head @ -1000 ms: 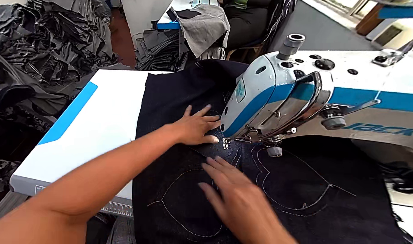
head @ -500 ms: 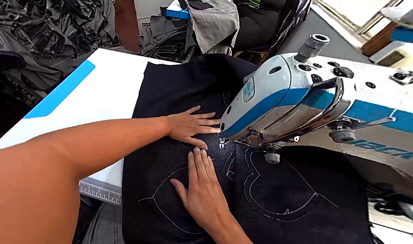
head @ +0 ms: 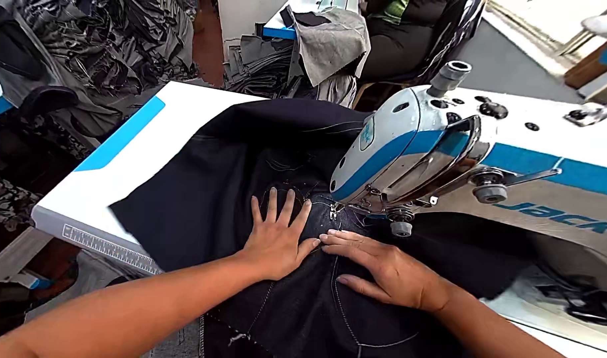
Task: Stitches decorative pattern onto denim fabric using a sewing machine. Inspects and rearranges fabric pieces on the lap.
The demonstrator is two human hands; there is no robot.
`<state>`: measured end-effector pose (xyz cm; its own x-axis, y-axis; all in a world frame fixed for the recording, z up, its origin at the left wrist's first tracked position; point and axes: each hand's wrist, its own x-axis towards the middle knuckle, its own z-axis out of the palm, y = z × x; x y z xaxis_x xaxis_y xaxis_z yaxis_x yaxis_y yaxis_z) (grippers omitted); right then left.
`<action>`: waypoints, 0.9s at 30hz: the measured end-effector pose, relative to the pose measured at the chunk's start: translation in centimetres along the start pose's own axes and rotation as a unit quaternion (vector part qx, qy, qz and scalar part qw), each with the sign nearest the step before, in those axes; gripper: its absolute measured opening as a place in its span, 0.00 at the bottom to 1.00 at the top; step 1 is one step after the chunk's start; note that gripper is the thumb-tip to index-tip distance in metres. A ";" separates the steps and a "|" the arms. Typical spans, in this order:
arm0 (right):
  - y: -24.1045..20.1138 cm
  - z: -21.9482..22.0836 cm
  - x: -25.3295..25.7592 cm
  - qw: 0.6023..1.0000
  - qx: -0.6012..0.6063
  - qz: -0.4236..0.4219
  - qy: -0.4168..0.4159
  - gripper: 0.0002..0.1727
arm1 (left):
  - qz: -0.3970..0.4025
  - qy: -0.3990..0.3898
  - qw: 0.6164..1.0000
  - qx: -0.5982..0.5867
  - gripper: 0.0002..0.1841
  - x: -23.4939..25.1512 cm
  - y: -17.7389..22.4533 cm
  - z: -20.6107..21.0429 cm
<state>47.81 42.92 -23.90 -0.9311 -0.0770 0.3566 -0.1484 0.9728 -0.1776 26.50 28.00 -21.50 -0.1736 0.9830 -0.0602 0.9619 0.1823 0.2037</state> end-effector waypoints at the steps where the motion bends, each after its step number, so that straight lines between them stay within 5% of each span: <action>1: -0.4 -0.5 0.3 1.000 -0.013 0.009 -0.008 0.29 | 0.001 -0.032 0.999 0.000 0.41 -0.2 -0.1 -0.5; 5: -6.5 -0.7 2.7 0.988 -0.072 0.131 0.029 0.23 | 0.066 -0.073 0.994 0.035 0.37 0.4 -1.6 -3.4; 8: -12.0 2.8 5.3 0.960 -0.073 0.261 0.074 0.26 | 0.276 0.049 0.960 0.019 0.26 3.3 -4.0 -2.6; 11: -14.3 6.8 7.2 0.938 -0.119 0.303 0.119 0.30 | 0.432 0.010 0.901 -0.038 0.28 6.6 -6.9 -0.9; 20: -14.5 7.5 6.6 0.941 -0.156 0.274 0.120 0.33 | 0.442 -0.017 0.896 -0.026 0.30 6.8 -7.5 -0.9; 27: -14.4 7.2 6.4 0.945 -0.131 0.273 0.121 0.44 | 0.428 -0.023 0.903 -0.020 0.31 6.6 -7.3 -1.2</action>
<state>41.60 26.80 -25.70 -0.7367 0.4740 0.4824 0.4494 0.8761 -0.1745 18.06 33.16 -22.19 0.6393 0.7631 0.0949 0.7317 -0.6416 0.2302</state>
